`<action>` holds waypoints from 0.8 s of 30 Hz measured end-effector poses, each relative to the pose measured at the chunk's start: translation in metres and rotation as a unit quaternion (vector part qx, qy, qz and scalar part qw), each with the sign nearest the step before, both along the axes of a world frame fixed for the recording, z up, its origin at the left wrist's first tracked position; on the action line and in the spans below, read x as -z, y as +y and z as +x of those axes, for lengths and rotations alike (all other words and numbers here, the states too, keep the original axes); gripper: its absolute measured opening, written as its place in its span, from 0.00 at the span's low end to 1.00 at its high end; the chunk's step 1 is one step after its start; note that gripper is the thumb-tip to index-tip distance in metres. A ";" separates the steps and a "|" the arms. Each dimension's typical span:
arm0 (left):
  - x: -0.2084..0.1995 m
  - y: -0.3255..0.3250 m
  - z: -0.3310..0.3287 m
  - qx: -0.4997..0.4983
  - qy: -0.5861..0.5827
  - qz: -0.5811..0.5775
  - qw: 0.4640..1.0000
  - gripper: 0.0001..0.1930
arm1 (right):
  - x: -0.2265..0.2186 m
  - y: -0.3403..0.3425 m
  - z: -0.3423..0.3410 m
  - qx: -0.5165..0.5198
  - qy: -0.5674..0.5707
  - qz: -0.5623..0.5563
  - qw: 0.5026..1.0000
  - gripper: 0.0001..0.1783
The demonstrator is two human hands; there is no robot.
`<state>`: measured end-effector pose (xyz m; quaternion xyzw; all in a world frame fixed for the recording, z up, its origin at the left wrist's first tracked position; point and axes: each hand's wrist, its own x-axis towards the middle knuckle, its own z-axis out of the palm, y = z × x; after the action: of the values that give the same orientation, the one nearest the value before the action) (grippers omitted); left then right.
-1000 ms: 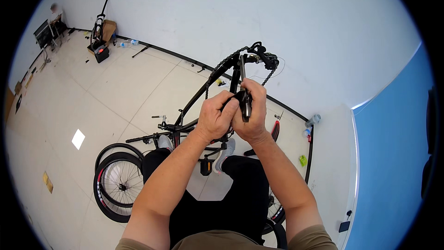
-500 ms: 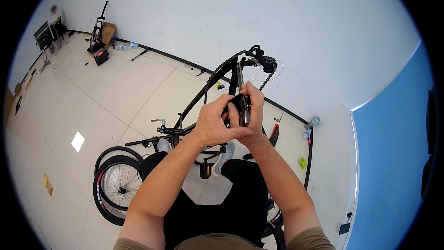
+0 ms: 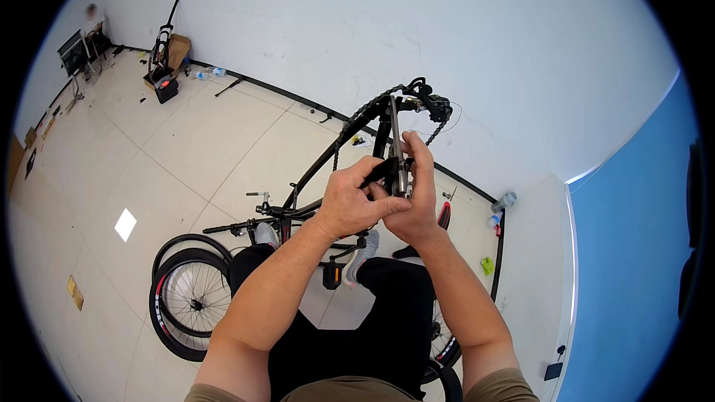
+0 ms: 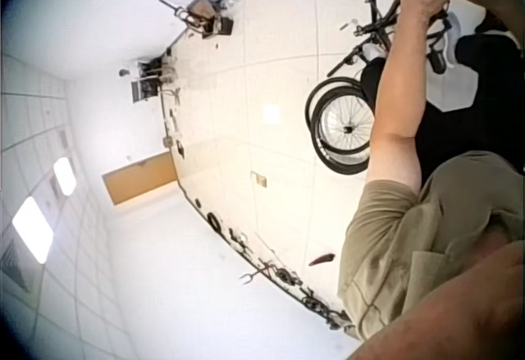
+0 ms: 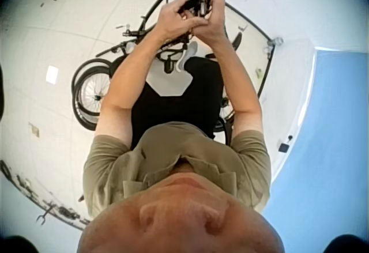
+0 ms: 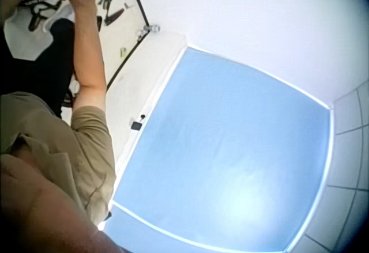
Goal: The person installs a pedal onto the crank arm of a bicycle frame using a wrench. They tighten the pedal, then route and adjust the chain around the chainring and rear derailleur using pliers and a wrench.
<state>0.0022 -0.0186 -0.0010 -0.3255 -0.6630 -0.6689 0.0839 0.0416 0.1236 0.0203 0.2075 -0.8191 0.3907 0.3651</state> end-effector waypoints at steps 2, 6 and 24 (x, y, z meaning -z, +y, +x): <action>0.001 0.002 -0.001 0.006 -0.002 0.006 1.000 0.31 | -0.003 0.005 0.008 -0.026 -0.021 -0.006 0.999 0.46; 0.000 0.004 0.001 -0.045 0.055 -0.016 0.997 0.33 | -0.007 0.021 0.023 -0.052 -0.077 -0.051 0.994 0.36; 0.002 0.003 0.000 -0.102 0.176 -0.032 0.979 0.35 | -0.079 0.009 -0.035 -0.012 -0.464 -0.322 0.825 0.17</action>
<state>0.0025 -0.0158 -0.0031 -0.3711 -0.6888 -0.5673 0.2569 0.0063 0.1329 0.0995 -0.1177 -0.7171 0.6868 -0.0170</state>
